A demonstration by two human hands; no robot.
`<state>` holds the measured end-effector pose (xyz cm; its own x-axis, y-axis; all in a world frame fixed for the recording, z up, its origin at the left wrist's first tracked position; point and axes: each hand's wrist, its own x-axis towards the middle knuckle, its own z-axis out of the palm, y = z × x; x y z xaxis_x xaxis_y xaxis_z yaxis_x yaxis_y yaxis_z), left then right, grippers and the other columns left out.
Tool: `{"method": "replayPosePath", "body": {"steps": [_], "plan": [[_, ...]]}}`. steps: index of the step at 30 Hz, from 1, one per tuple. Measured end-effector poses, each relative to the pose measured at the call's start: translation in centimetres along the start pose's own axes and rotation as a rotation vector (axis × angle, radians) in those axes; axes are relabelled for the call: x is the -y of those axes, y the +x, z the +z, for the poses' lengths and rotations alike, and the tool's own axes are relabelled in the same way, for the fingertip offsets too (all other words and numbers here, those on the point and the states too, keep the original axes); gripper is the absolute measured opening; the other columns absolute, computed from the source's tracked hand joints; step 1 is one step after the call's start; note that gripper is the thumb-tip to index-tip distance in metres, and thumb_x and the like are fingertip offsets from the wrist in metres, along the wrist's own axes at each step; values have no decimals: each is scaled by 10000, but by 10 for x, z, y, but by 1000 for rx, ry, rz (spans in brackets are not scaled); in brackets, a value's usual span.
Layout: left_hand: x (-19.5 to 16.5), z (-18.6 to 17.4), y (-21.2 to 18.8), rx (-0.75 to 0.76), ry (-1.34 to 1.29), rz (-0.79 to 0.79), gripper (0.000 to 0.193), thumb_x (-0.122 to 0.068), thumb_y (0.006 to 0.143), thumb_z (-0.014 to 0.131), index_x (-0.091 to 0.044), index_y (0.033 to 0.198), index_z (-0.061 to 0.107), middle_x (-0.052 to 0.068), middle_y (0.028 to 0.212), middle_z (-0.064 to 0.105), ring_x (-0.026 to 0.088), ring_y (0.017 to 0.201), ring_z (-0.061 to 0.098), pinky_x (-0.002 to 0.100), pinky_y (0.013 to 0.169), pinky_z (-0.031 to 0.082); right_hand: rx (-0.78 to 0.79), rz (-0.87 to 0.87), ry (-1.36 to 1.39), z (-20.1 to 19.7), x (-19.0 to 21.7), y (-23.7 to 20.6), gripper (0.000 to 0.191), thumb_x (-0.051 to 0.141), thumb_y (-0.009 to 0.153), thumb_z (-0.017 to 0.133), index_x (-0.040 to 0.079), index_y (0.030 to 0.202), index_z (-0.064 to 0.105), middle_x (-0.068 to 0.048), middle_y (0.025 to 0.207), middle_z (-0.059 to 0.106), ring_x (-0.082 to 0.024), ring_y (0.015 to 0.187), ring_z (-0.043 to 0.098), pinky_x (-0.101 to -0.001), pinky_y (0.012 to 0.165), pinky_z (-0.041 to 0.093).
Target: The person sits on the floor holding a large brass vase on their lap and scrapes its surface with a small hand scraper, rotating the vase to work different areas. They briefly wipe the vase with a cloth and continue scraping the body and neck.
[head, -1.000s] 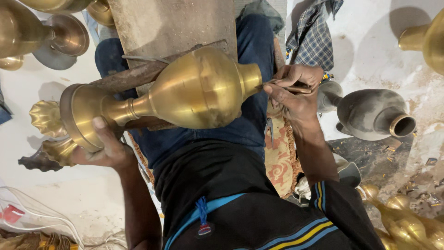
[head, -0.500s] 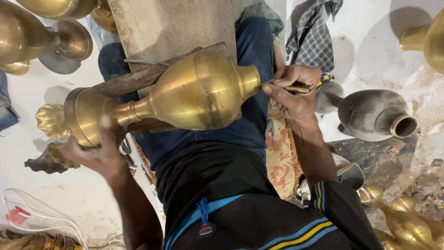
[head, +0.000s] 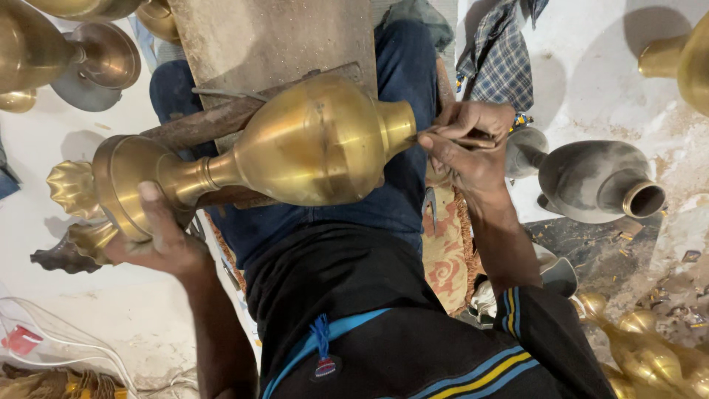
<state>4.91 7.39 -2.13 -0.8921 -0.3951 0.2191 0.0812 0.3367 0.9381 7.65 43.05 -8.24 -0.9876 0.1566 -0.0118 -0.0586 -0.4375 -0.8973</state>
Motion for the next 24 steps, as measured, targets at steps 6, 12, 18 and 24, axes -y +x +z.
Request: {"method": "replayPosePath", "body": {"steps": [6,12,18,24], "plan": [[-9,-7,15,-46,162,-283,582,-267,995,820,131,1251,482,236,1206,670,202,1051,691,310,949,602,7,-18,-13,2,1,-3,192,-165,861,760,-44,803,623,-201,850,681,-99,524,622,-185,458,492],[26,-15,-8,58,-90,-83,588,-346,985,683,92,1335,505,187,1252,647,235,1119,678,335,986,581,-71,8,50,7,3,-3,207,-166,876,759,-27,804,624,-194,853,683,-107,540,632,-194,468,503],[102,6,-27,-257,-278,69,572,-273,999,736,45,1329,395,217,1288,586,275,1110,673,422,932,618,16,-52,-47,3,2,3,199,-145,913,762,-36,809,632,-177,796,676,-95,513,615,-189,446,486],[35,0,-15,-92,-79,-55,506,-294,968,709,160,1181,644,251,1088,714,243,930,732,332,820,612,42,-46,-57,-4,0,3,216,-139,886,785,-26,793,626,-186,827,685,-95,529,625,-187,458,489]]}}
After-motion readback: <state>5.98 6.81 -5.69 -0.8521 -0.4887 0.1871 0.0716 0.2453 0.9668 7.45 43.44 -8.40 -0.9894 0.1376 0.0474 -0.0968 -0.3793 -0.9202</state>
